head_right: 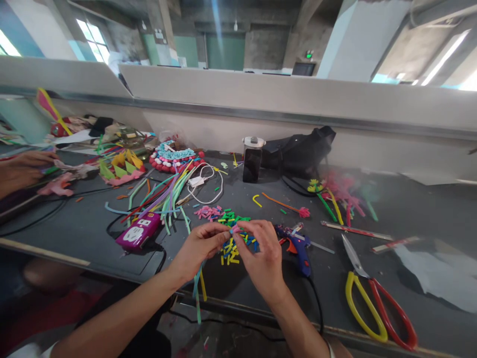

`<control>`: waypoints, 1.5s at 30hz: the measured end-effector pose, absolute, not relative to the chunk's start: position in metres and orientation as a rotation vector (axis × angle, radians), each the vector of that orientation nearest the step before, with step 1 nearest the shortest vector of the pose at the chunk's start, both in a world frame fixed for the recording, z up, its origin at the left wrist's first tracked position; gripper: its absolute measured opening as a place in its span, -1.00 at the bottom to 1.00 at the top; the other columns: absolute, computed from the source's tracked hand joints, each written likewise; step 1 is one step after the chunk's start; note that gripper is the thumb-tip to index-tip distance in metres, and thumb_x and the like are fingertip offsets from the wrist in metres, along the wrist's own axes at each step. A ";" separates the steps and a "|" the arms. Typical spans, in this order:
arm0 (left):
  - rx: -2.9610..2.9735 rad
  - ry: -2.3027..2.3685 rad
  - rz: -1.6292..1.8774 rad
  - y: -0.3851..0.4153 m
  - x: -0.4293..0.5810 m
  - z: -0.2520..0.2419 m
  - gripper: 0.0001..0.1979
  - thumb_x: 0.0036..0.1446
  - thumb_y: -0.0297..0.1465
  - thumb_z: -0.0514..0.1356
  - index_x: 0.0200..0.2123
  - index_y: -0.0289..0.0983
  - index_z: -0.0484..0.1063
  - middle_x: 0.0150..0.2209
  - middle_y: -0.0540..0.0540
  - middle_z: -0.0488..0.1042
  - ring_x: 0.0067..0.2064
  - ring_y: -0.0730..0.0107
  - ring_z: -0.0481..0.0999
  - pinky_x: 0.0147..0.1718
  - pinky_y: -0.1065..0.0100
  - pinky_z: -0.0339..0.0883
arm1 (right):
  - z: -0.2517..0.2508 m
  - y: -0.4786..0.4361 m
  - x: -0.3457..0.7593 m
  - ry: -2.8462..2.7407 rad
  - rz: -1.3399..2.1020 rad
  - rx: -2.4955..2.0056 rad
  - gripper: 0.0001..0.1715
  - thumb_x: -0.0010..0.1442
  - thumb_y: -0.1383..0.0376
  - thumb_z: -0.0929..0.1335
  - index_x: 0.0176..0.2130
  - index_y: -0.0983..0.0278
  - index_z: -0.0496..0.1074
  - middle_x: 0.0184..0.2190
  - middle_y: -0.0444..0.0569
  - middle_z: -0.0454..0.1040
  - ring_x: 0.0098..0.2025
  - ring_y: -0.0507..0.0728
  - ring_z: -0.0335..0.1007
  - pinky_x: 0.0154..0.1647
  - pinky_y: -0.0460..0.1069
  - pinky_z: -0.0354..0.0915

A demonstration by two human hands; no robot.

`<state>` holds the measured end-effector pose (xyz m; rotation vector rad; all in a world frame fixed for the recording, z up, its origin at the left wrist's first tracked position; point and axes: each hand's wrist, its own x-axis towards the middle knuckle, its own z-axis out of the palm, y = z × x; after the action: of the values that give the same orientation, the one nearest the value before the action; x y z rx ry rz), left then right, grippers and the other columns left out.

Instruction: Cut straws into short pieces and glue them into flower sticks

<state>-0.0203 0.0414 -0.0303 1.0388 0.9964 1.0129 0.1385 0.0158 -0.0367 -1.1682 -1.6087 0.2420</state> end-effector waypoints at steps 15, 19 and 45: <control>1.019 0.942 0.976 0.041 -0.022 -0.032 -0.68 -0.09 -0.22 0.39 -0.35 -0.34 0.51 -0.68 0.15 0.17 -0.64 0.67 0.04 -0.69 0.52 -0.20 | -0.036 0.018 0.139 -1.633 0.141 -1.164 -0.94 0.20 0.34 0.40 -0.26 0.18 0.48 -0.32 -0.07 0.48 -0.19 0.13 0.38 -0.18 0.05 0.33; 0.978 0.878 0.946 0.043 -0.025 -0.032 -0.72 -0.01 -0.22 0.35 -0.33 -0.31 0.48 -0.65 0.15 0.18 -0.67 0.71 0.00 -0.71 0.52 -0.25 | -0.034 0.016 0.141 -1.626 0.113 -1.142 -0.86 0.19 0.34 0.41 -0.18 0.20 0.45 -0.29 -0.08 0.46 -0.22 0.10 0.37 -0.24 0.01 0.33; 0.867 0.692 1.173 0.074 -0.061 -0.020 -0.80 0.09 -0.30 0.28 -0.35 -0.34 0.45 -0.57 0.11 0.21 -0.66 0.70 0.10 -0.72 0.55 -0.13 | -0.046 0.036 0.140 -1.633 0.344 -1.355 -0.87 0.22 0.28 0.34 -0.30 0.24 0.50 -0.39 -0.11 0.48 -0.34 0.06 0.37 -0.28 -0.06 0.27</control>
<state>-0.0605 0.0736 -0.0196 0.8669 0.6919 1.1733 0.1398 0.0358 -0.0465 -1.3552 -1.6326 0.3437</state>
